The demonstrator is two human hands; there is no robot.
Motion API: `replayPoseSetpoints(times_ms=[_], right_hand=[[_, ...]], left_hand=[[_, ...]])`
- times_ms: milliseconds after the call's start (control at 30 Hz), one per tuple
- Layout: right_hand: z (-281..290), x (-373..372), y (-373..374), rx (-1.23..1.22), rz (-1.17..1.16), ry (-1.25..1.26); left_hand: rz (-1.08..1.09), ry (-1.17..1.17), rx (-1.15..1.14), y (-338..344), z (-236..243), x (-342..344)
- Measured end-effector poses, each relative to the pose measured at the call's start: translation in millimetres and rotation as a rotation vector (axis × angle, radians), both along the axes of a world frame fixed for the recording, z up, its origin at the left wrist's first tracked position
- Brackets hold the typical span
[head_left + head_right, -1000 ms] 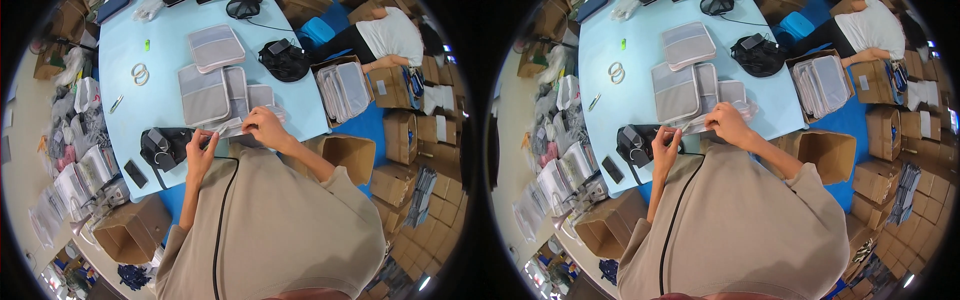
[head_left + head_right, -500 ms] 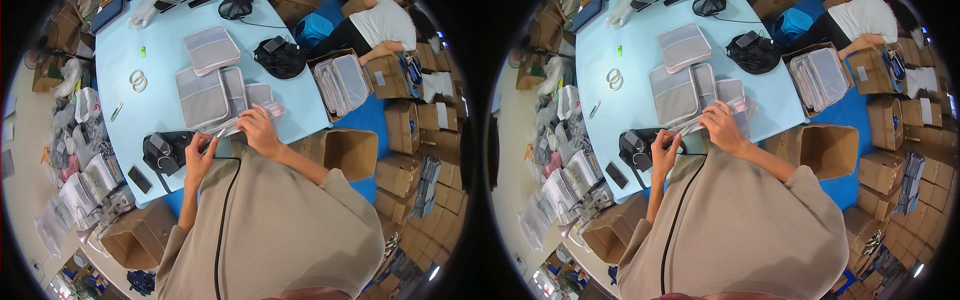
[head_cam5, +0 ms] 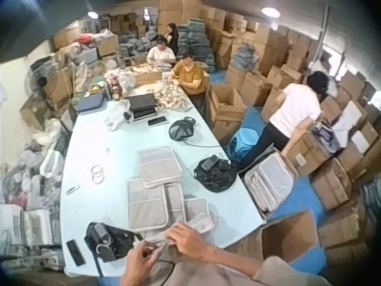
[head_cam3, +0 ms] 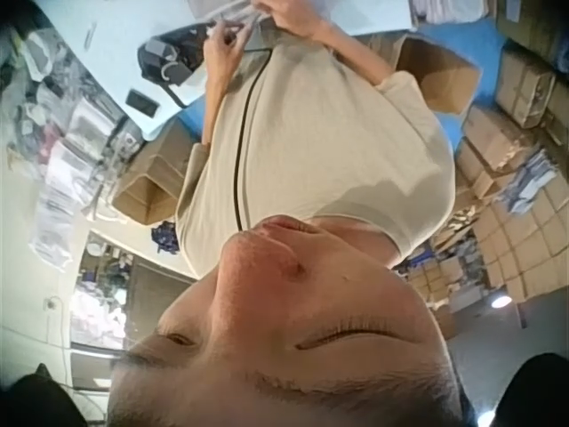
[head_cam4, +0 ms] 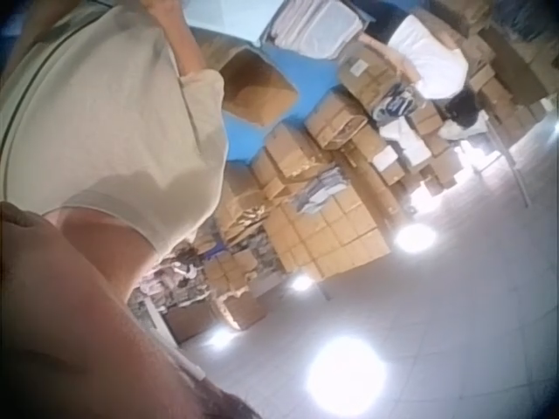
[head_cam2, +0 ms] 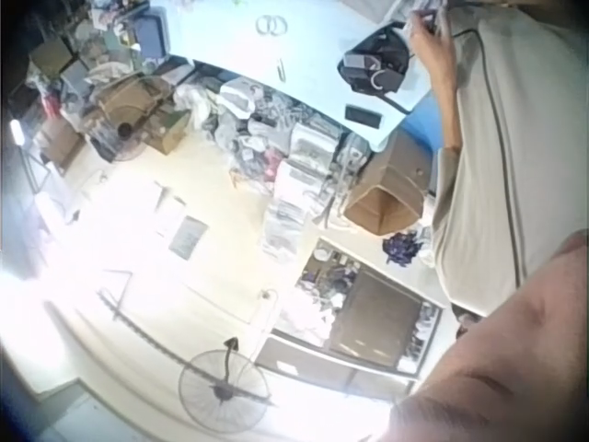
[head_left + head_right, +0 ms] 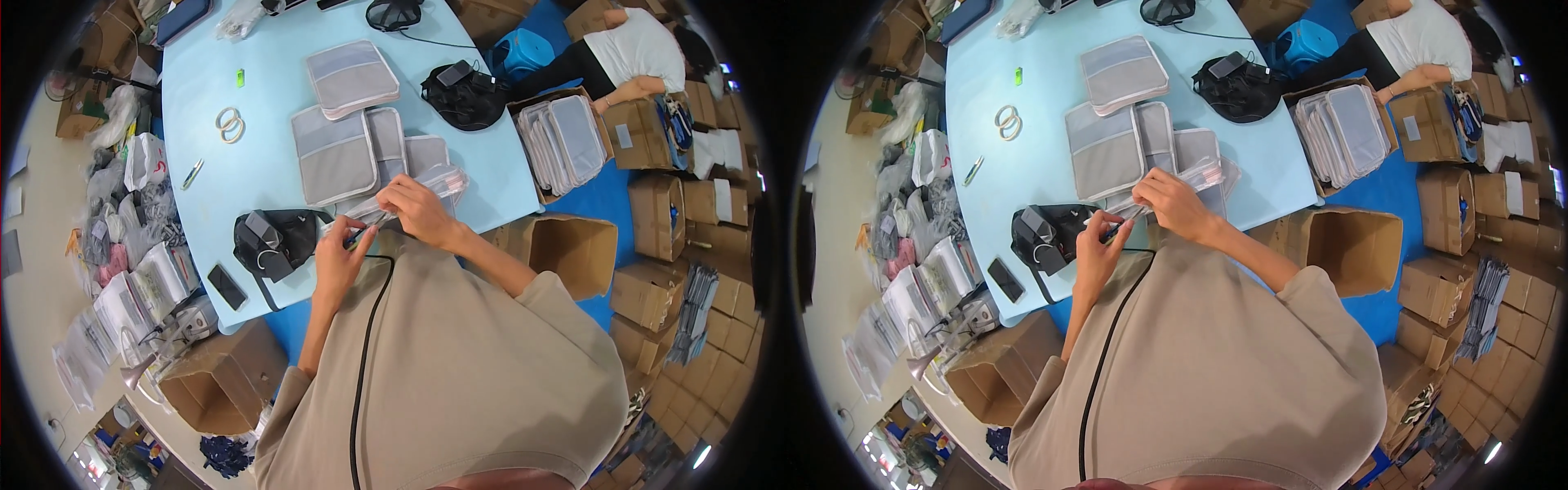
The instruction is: Inspecting and trimming loose threads from fabric storage cases at a workbench in a production facility.
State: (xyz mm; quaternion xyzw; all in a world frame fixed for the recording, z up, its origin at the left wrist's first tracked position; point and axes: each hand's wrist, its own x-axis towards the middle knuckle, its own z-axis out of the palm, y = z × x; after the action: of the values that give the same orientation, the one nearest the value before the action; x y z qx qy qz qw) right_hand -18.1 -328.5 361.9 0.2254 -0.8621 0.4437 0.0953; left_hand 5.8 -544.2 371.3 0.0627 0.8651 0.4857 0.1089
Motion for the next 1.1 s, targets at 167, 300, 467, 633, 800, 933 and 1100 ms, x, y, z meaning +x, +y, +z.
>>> replayPoseSetpoints(times_ms=[167, 300, 467, 633, 800, 933, 1100], right_hand=[[-0.4, 0.3, 1.5, 0.011, 0.005, -0.012], [-3.4, 2.9, 3.5, 0.012, 0.005, -0.029], [-4.0, 4.0, 3.2, -0.004, -0.007, -0.014], [-3.9, 4.1, 4.7, -0.012, -0.006, -0.025], [-3.0, 4.7, -0.9, -0.013, -0.106, -0.055], [2.9, 10.0, -1.3, 0.086, 0.007, -0.1], [3.3, 18.6, -12.5, 0.155, 0.06, -0.034]], left_hand=[[-0.018, 0.039, 0.047, 4.0, -3.9, 3.9], [-0.031, 0.042, 0.094, 3.6, -9.8, 3.7], [-0.052, 0.039, 0.04, 3.5, -8.1, 0.6], [0.01, -0.013, 0.094, -1.5, -14.8, 4.4], [0.257, -0.003, 0.192, -25.0, -19.8, 9.6], [0.312, -0.001, 0.16, -41.4, -38.9, 19.1], [0.349, -0.057, 0.313, -34.7, -63.1, 29.6]])
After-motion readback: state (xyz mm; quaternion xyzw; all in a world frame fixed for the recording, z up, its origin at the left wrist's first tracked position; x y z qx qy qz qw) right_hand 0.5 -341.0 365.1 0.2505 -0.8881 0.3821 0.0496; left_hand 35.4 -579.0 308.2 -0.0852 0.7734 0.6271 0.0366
